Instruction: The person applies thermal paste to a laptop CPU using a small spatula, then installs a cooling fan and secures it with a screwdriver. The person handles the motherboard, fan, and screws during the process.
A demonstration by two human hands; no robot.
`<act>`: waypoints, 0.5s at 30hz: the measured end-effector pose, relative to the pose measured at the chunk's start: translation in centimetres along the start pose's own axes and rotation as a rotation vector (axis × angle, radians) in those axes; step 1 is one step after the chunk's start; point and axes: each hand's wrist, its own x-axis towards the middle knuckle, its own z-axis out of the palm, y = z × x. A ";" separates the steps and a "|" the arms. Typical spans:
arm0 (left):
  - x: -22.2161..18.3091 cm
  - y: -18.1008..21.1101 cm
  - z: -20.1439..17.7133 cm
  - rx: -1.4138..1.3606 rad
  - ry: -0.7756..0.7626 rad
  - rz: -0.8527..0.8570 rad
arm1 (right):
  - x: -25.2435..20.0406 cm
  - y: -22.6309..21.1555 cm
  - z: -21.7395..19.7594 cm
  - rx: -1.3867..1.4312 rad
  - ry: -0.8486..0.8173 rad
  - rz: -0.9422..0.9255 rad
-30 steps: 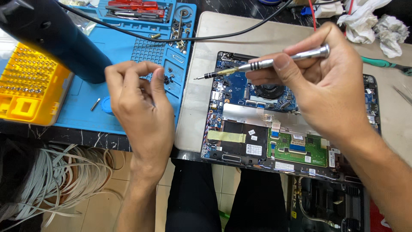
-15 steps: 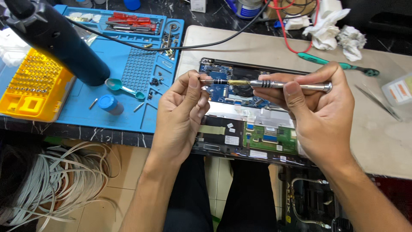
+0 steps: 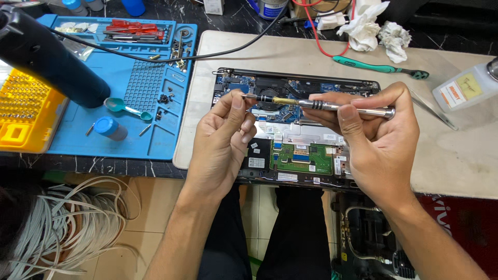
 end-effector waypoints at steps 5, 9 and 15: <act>0.0 -0.4 0.3 -0.013 0.017 -0.015 | -0.2 -0.3 -0.3 -0.012 0.012 -0.009; 0.2 -0.7 0.1 -0.029 0.038 -0.009 | -0.4 -0.2 -0.5 -0.040 -0.007 -0.045; -0.2 -0.3 0.7 0.141 0.037 0.052 | -0.5 0.0 -0.7 -0.090 0.003 -0.062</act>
